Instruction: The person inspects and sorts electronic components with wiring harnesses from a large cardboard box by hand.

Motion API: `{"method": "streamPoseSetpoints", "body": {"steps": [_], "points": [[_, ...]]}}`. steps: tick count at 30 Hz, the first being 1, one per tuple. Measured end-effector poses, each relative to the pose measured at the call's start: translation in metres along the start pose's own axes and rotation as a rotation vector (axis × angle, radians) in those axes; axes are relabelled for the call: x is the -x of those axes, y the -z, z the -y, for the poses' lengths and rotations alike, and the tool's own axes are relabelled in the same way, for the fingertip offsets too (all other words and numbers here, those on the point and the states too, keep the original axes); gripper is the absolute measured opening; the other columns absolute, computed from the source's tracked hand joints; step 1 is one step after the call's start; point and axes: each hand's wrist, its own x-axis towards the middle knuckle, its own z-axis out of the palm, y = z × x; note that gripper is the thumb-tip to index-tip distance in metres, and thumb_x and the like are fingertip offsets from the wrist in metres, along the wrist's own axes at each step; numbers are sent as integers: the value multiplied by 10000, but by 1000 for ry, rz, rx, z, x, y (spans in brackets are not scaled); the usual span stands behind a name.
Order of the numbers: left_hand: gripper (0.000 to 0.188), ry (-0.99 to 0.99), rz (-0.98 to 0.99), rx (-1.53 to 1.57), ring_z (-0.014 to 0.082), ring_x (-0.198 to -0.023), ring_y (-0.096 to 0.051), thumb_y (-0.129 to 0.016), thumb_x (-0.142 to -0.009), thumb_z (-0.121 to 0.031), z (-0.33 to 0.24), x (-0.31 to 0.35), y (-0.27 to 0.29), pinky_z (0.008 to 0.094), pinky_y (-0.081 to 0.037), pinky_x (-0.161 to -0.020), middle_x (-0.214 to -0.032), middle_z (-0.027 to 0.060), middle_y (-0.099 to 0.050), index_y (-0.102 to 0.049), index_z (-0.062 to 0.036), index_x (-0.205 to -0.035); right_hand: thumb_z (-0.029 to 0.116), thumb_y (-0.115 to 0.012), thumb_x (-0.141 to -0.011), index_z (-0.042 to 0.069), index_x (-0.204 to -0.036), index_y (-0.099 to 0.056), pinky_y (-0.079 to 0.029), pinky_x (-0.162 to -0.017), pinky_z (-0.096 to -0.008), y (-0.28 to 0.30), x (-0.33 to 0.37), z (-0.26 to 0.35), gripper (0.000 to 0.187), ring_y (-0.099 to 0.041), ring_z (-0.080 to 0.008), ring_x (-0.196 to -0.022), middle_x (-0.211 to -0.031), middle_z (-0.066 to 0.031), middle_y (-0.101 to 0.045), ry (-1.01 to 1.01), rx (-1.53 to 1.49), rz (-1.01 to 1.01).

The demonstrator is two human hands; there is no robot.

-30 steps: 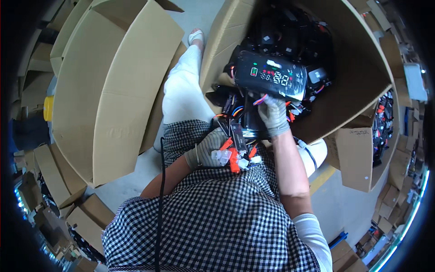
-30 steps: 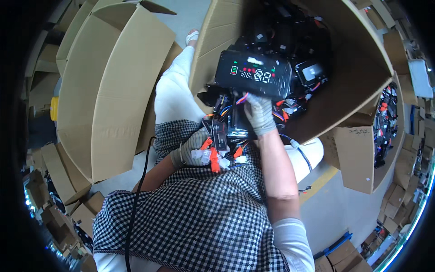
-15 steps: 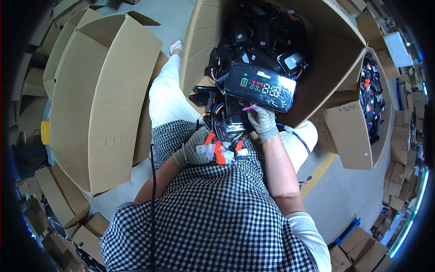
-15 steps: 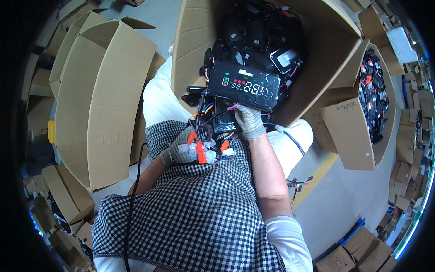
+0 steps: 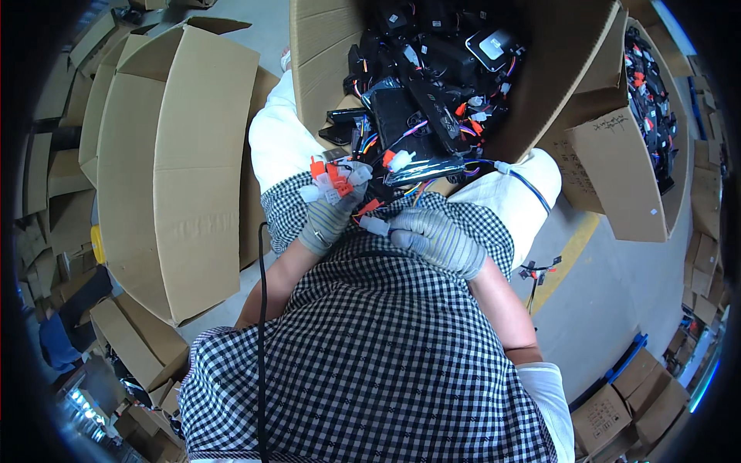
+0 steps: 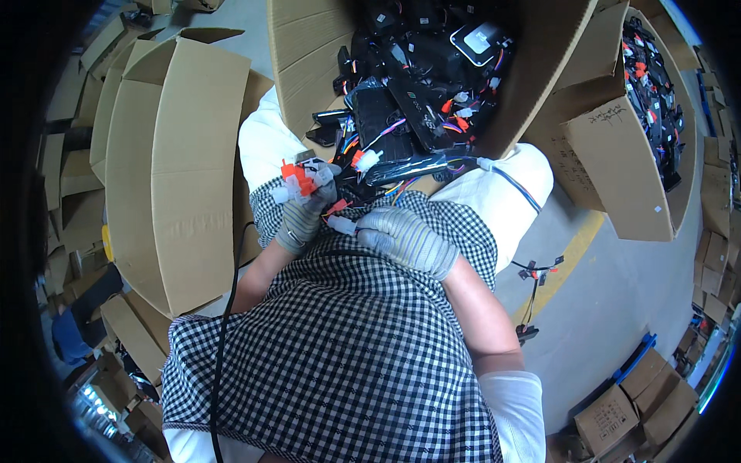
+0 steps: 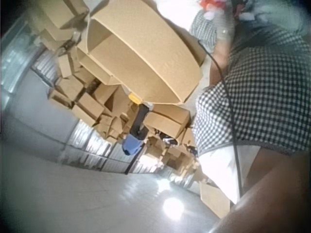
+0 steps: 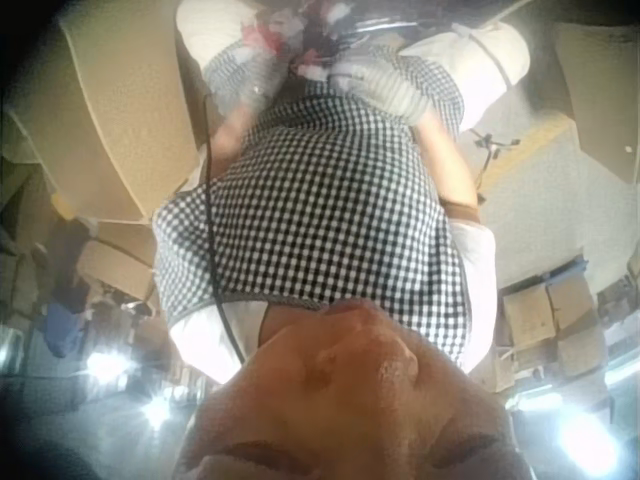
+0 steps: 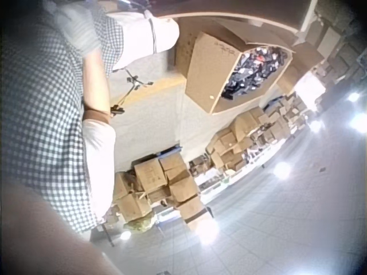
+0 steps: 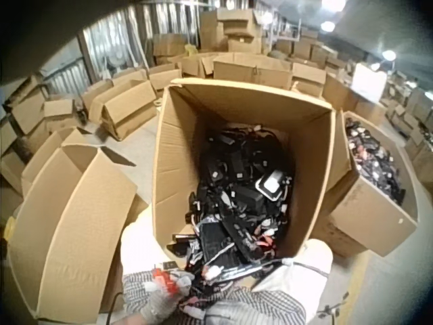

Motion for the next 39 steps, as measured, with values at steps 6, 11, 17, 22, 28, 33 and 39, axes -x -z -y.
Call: {"method": "streamPoseSetpoints", "body": {"steps": [6, 11, 17, 22, 28, 33, 39], "points": [[202, 172, -42, 323, 94, -717, -507, -596, -851, -195, -8, 4, 13, 244, -436, -663, -820, -8, -512, -556, -39, -974, 286, -529, -913, 35, -918, -608, -376, -531, -187, 57, 19, -7, 264, -457, -40, -579, -705, 22, -548, -345, -583, -618], [247, 206, -20, 470, 86, -733, -504, -612, -855, -264, 0, 4, 14, 249, -436, -682, -818, -5, -509, -554, -45, -954, 267, -544, -905, 29, -881, -638, -303, -498, -173, 60, -9, -16, 256, -401, -15, -562, -644, 48, -498, -396, -564, -365], [220, 256, 21, 347, 81, -755, -506, -642, -838, -219, -3, -1, 16, 241, -444, -702, -844, -6, -510, -566, -50, -957, 212, -578, -853, 15, -931, -643, -485, -708, -320, 61, -35, -27, 221, -625, -217, -728, -782, -114, -649, -155, -184, -226], [193, 180, 41, 116, 112, -800, -535, -617, -843, -176, -16, -2, 12, 260, -448, -735, -873, 7, -542, -577, -56, -989, 203, -588, -852, 12, -952, -645, -488, -707, -319, 78, -31, -20, 222, -629, -230, -739, -803, -119, -655, -220, -188, 30], [325, 115, 396, -610, 219, -988, -508, -455, -876, -133, -4, 1, 20, 330, -427, -816, -1105, 45, -501, -480, -135, -1200, 207, -582, -869, 12, -969, -644, -500, -723, -324, 66, -22, -34, 228, -634, -223, -805, -866, -116, -662, -133, -307, 8], [277, -16, 289, -579, 221, -909, -521, -519, -828, -109, -3, 6, 13, 334, -430, -768, -969, 35, -520, -549, -146, -1101, 228, -561, -886, 14, -964, -648, -499, -731, -312, 53, -12, -46, 244, -632, -212, -811, -892, -108, -661, -100, -284, -30], [271, -286, 247, -762, 209, -760, -552, -569, -802, -97, -1, 3, 15, 319, -448, -610, -848, 22, -541, -594, -169, -1062, 235, -543, -893, 17, -933, -654, -478, -700, -298, 51, -10, -37, 248, -590, -188, -756, -838, -99, -636, -61, -340, -15]]}}
